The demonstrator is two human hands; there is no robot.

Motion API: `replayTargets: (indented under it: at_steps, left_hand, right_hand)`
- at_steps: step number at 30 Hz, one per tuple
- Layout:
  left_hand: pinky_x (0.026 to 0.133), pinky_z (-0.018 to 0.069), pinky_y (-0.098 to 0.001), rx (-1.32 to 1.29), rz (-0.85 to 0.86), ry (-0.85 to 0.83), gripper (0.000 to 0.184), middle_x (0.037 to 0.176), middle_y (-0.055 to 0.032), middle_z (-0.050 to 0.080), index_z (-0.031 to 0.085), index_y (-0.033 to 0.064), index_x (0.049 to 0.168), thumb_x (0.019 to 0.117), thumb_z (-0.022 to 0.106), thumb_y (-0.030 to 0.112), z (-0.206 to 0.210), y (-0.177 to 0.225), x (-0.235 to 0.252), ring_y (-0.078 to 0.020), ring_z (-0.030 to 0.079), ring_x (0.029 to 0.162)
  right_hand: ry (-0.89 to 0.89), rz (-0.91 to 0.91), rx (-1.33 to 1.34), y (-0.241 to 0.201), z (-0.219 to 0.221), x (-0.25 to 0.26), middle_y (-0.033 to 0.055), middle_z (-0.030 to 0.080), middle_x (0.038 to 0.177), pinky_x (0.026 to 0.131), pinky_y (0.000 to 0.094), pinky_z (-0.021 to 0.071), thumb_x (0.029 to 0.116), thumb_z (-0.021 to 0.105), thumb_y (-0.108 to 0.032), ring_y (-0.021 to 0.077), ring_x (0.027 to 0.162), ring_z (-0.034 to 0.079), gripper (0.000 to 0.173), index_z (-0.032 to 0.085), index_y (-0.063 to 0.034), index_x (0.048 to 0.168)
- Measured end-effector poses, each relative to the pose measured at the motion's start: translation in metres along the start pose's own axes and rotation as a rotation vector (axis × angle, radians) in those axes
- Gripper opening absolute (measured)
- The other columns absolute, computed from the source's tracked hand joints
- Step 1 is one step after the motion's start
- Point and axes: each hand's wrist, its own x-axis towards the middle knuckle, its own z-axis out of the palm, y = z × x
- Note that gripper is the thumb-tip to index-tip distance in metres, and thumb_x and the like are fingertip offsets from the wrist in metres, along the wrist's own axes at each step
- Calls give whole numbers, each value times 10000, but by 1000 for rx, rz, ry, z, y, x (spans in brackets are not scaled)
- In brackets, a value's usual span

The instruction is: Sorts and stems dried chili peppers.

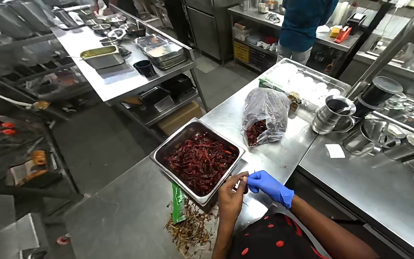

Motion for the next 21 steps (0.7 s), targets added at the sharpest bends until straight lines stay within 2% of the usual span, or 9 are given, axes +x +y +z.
replayTargets:
  at_steps: [2,5,7,10,11,13,15,19,21]
  left_hand:
    - [642,591,-304,156,34,46,210,898,18,752,776,145,1153,1009,624,160,1,0,-1,-104,682,703]
    - [670,599,-314,470,140,23,253,853,40,737,770,139,1166,996,585,169,-3,-2,-1,-71,675,697]
    - [735,605,-390,604,205,-19,266,869,-2,740,784,133,1139,964,583,134,-3,-3,-1,-129,697,758]
    - [793,597,-448,684,263,-84,203,848,-50,728,786,92,992,950,587,109,0,-2,-1,-206,712,819]
    - [784,588,-430,670,286,-115,206,816,-44,698,764,82,926,967,566,118,0,-2,0,-199,690,801]
    - [814,578,-403,647,338,-170,268,844,-23,684,762,90,1016,1006,503,157,-2,0,1,-178,673,822]
    - [815,570,-418,688,379,-151,317,865,-30,691,758,92,1043,1038,464,210,0,3,-2,-189,676,836]
    - [741,572,-426,778,399,-89,330,824,-31,677,736,106,928,1033,447,227,2,6,-5,-202,677,795]
    - [735,569,-423,791,398,-91,337,810,-23,674,729,112,910,1037,443,236,3,7,-6,-196,675,784]
  right_hand:
    - [133,9,-174,-1,-4,-2,3,608,644,583,288,441,1013,633,-359,97,585,528,376,726,-80,778]
    - [214,-119,-403,-13,-9,-12,-13,657,733,626,330,528,1004,634,-385,115,659,615,296,739,-142,871]
    - [222,-302,-626,-19,-4,-15,-40,621,702,648,326,508,972,661,-439,95,667,597,323,712,-156,826]
    - [285,-432,-888,-11,4,-10,-29,554,632,695,374,457,1036,529,-478,129,644,565,453,645,-151,744]
    - [303,-426,-826,-8,5,-8,-12,528,613,662,372,443,1063,487,-403,142,622,548,452,634,-133,732]
    - [295,-302,-582,-8,3,-6,1,503,600,566,351,436,1081,460,-350,137,577,524,462,609,-113,714]
    - [255,-162,-381,-12,1,-8,-1,519,620,559,328,430,1079,474,-366,122,576,515,465,621,-107,723]
    - [171,-47,-292,-14,2,-10,-19,565,657,595,307,451,1071,484,-430,95,608,538,464,678,-124,781]
    - [124,-20,-129,-11,4,-9,-12,510,628,573,285,410,1073,490,-417,97,579,485,473,635,-102,750]
